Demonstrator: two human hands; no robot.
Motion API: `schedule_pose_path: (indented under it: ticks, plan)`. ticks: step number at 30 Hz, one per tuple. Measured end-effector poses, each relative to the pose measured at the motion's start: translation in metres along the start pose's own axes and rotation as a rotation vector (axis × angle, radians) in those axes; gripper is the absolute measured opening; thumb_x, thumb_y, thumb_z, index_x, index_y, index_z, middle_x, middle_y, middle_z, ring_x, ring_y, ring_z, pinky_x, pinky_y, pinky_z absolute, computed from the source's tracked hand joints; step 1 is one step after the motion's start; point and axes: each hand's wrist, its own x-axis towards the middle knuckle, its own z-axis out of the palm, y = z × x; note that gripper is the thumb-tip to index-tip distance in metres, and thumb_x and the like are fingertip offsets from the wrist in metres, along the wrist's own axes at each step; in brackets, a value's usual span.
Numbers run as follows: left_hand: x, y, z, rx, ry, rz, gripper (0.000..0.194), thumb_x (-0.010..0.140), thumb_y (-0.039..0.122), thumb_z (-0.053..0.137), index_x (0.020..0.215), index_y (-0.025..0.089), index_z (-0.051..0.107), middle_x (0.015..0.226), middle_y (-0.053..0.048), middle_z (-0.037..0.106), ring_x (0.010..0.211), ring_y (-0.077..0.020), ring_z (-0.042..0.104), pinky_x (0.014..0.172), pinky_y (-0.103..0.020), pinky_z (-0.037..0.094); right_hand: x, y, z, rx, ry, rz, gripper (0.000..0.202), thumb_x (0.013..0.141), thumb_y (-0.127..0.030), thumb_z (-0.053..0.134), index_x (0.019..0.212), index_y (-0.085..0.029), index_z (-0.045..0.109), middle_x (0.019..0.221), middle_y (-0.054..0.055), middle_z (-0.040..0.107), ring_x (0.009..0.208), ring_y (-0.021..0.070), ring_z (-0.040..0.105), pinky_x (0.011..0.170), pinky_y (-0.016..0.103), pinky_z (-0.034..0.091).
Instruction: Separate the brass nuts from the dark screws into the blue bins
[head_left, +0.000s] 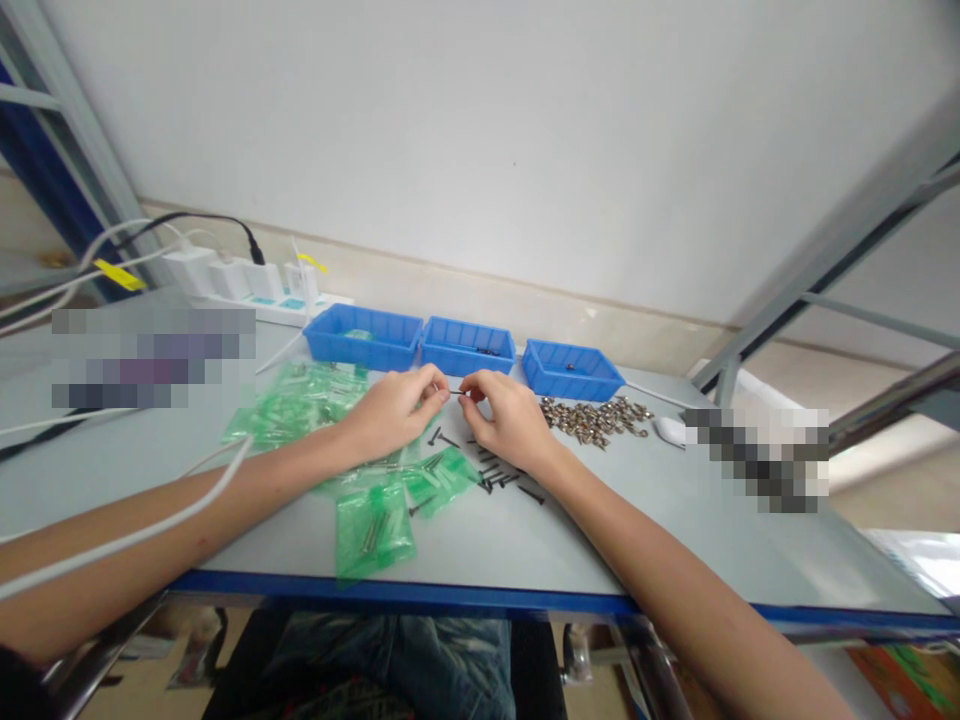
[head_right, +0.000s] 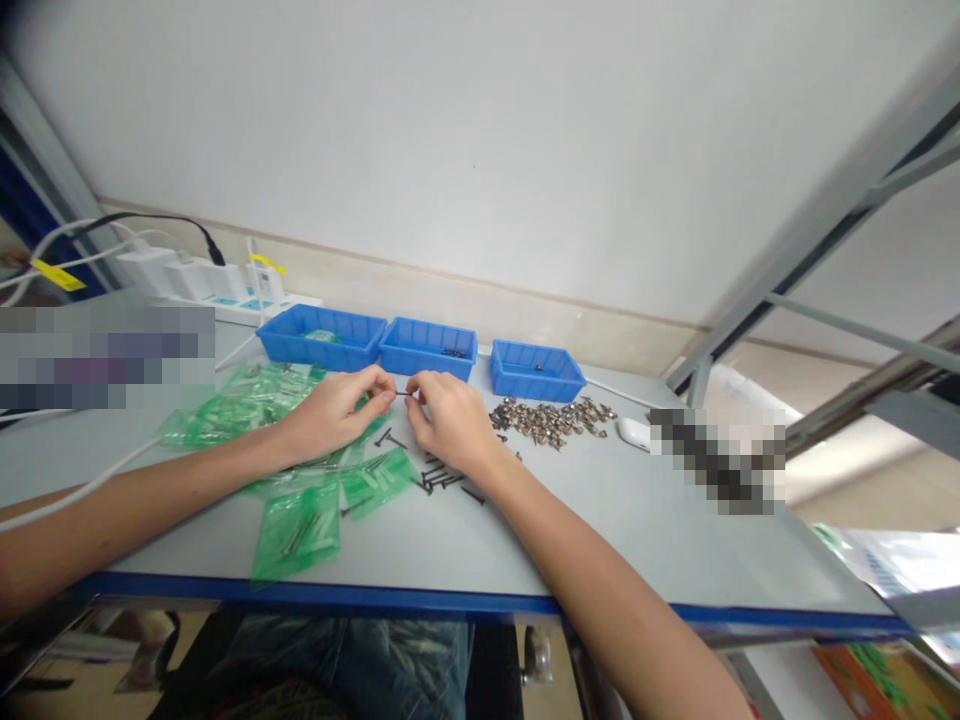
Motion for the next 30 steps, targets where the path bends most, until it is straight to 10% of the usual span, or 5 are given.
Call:
schedule_pose_path:
  ticks: [30]
  plan:
    - [-0.0009, 0.0036, -0.0027, 0.021, 0.001, 0.004, 0.010, 0.082, 0.023, 0.046, 0.083, 0.018, 0.054, 0.071, 0.000, 0.064, 0.068, -0.0145, 0.059, 0.062, -0.024, 0.039, -0.0015, 0.0026, 0.0013, 0.022, 0.040, 0.004, 0.009, 0.080, -0.022, 0.050, 0.088, -0.018, 0.052, 0.073, 0.002, 0.060, 0.070, 0.0156, 0.057, 0.068, 0.026, 0.040]
